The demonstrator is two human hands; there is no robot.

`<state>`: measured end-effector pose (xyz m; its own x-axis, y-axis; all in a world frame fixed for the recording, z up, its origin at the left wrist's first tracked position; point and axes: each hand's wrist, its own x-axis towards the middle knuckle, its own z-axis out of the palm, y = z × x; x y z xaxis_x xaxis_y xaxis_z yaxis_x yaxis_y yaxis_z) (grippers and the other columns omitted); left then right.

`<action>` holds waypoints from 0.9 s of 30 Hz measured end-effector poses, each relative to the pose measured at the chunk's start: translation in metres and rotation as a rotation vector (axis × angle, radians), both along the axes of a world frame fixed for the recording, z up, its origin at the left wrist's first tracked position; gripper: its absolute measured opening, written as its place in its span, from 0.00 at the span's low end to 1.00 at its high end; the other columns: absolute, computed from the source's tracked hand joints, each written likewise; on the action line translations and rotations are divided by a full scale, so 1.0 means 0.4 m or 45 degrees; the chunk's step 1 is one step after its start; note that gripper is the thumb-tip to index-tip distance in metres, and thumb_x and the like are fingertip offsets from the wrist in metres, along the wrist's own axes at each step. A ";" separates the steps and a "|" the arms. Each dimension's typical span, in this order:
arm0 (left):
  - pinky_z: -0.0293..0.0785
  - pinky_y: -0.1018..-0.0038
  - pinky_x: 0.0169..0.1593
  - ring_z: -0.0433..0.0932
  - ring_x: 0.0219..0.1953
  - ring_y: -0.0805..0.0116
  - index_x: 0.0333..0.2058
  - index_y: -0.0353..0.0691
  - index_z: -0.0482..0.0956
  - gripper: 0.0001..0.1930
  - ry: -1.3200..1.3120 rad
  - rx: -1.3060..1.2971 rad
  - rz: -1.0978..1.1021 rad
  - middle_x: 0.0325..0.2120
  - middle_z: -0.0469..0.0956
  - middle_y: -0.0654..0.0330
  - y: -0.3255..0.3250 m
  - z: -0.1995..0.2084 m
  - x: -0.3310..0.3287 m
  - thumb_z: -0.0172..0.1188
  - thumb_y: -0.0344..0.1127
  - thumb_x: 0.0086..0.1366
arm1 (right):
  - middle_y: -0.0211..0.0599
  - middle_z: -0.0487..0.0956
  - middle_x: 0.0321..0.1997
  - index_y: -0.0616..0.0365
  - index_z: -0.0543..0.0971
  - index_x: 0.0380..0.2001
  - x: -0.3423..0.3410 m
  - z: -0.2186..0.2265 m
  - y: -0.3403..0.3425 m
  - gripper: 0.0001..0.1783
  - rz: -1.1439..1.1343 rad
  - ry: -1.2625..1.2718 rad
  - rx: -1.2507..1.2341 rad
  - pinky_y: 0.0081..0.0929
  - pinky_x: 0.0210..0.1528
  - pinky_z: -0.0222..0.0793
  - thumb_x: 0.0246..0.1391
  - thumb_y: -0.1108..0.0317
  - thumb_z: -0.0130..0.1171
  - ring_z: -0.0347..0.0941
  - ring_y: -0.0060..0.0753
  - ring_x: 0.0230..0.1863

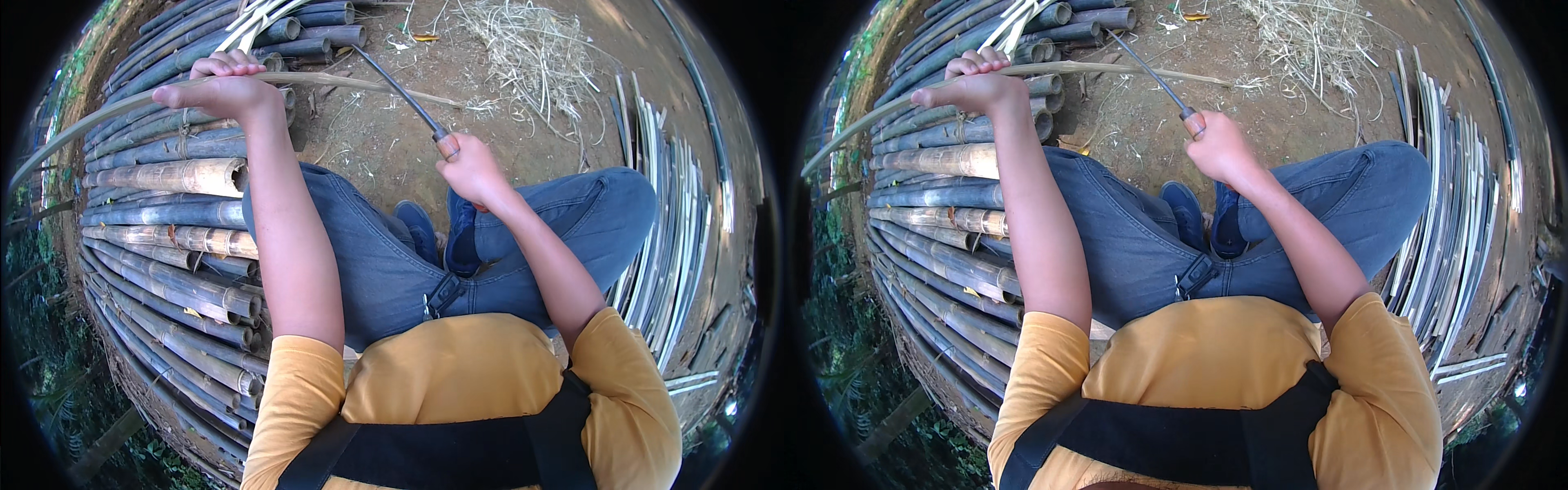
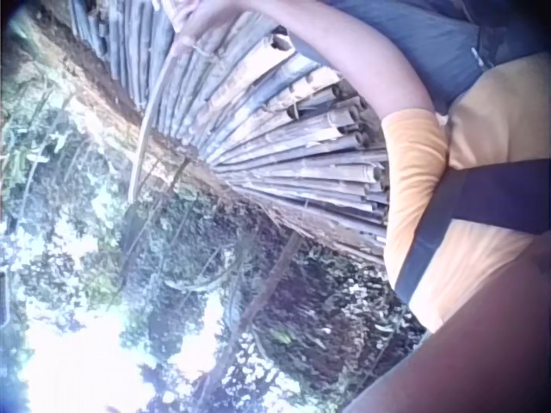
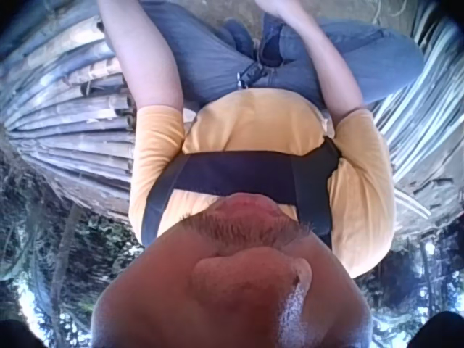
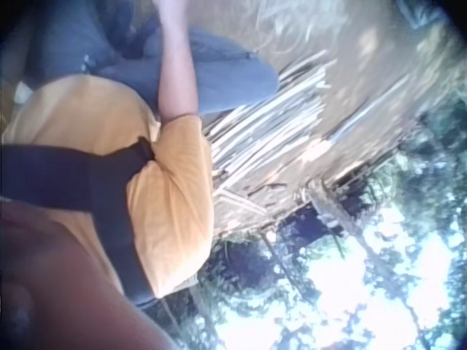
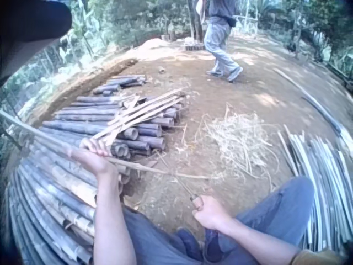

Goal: The person holds a bamboo strip with their left hand and uses a blade to shave or smooth its surface, repeatedly drawing the blade along the length of the strip.

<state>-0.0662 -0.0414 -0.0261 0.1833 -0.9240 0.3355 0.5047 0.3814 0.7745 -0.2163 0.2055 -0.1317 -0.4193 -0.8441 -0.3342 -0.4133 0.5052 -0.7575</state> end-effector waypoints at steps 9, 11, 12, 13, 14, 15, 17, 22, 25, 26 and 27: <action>0.52 0.79 0.11 0.52 0.07 0.73 0.11 0.47 0.51 0.43 -0.014 0.026 0.068 0.06 0.51 0.66 -0.015 0.000 0.008 0.16 0.85 0.54 | 0.58 0.78 0.28 0.64 0.74 0.29 0.010 -0.048 -0.022 0.10 -0.104 0.070 -0.009 0.48 0.38 0.69 0.56 0.66 0.53 0.76 0.63 0.36; 0.51 0.79 0.11 0.51 0.08 0.72 0.10 0.47 0.51 0.43 -0.012 -0.009 -0.024 0.05 0.51 0.64 -0.012 0.003 0.002 0.15 0.85 0.53 | 0.58 0.79 0.30 0.64 0.75 0.30 0.017 -0.042 -0.016 0.11 -0.076 0.088 -0.024 0.49 0.39 0.70 0.58 0.65 0.52 0.76 0.63 0.38; 0.50 0.80 0.11 0.51 0.08 0.71 0.09 0.47 0.51 0.44 -0.014 -0.027 -0.073 0.05 0.51 0.64 -0.007 0.007 -0.002 0.15 0.85 0.52 | 0.58 0.79 0.32 0.64 0.75 0.31 0.017 -0.048 -0.010 0.12 -0.072 0.079 -0.047 0.50 0.40 0.70 0.59 0.64 0.51 0.77 0.63 0.39; 0.51 0.80 0.11 0.51 0.08 0.71 0.09 0.47 0.51 0.44 -0.020 -0.018 -0.064 0.05 0.51 0.64 -0.002 0.007 -0.002 0.15 0.85 0.52 | 0.58 0.80 0.33 0.63 0.75 0.32 0.017 -0.056 -0.003 0.12 -0.068 0.070 -0.070 0.50 0.41 0.70 0.60 0.64 0.51 0.77 0.63 0.40; 0.51 0.80 0.12 0.51 0.08 0.71 0.09 0.47 0.51 0.44 -0.030 -0.006 -0.067 0.05 0.52 0.64 0.005 0.006 -0.002 0.15 0.85 0.52 | 0.57 0.80 0.34 0.63 0.76 0.32 0.009 -0.074 0.002 0.12 -0.092 0.054 0.015 0.50 0.41 0.70 0.60 0.63 0.50 0.77 0.62 0.41; 0.51 0.80 0.12 0.51 0.08 0.71 0.09 0.47 0.51 0.44 -0.026 -0.008 -0.073 0.05 0.52 0.64 0.003 0.010 -0.009 0.14 0.85 0.52 | 0.57 0.80 0.34 0.62 0.76 0.33 -0.020 -0.085 -0.009 0.12 -0.122 0.051 0.087 0.50 0.42 0.70 0.60 0.63 0.50 0.77 0.62 0.41; 0.51 0.79 0.11 0.51 0.07 0.72 0.10 0.47 0.51 0.43 -0.049 -0.013 -0.028 0.05 0.52 0.65 -0.005 0.011 -0.003 0.14 0.85 0.53 | 0.56 0.81 0.37 0.60 0.77 0.36 -0.035 -0.067 -0.028 0.13 -0.090 0.102 0.234 0.50 0.44 0.71 0.61 0.62 0.50 0.77 0.61 0.43; 0.51 0.80 0.10 0.51 0.07 0.73 0.10 0.48 0.51 0.43 -0.048 -0.031 -0.058 0.05 0.52 0.66 0.011 0.020 -0.009 0.14 0.84 0.54 | 0.57 0.80 0.40 0.58 0.78 0.37 -0.026 -0.089 0.000 0.12 -0.088 0.183 0.157 0.48 0.47 0.72 0.61 0.61 0.52 0.77 0.59 0.46; 0.50 0.79 0.10 0.50 0.07 0.73 0.09 0.47 0.51 0.43 -0.039 -0.017 -0.051 0.05 0.52 0.65 0.019 0.016 -0.015 0.14 0.84 0.54 | 0.57 0.80 0.41 0.59 0.77 0.36 -0.117 -0.250 -0.010 0.12 -0.283 0.147 0.288 0.49 0.48 0.71 0.59 0.61 0.53 0.77 0.59 0.47; 0.49 0.79 0.10 0.50 0.07 0.73 0.09 0.47 0.52 0.43 -0.037 -0.006 -0.018 0.05 0.52 0.65 0.025 0.016 -0.008 0.14 0.84 0.54 | 0.57 0.81 0.41 0.60 0.78 0.36 -0.121 -0.242 -0.010 0.13 -0.270 0.156 0.319 0.49 0.49 0.71 0.59 0.61 0.53 0.76 0.60 0.48; 0.48 0.79 0.11 0.50 0.07 0.73 0.09 0.47 0.52 0.43 -0.028 -0.005 -0.022 0.05 0.53 0.65 0.026 0.017 -0.009 0.14 0.83 0.55 | 0.56 0.81 0.41 0.60 0.78 0.36 -0.125 -0.235 -0.013 0.13 -0.258 0.165 0.350 0.49 0.49 0.71 0.59 0.61 0.53 0.76 0.60 0.48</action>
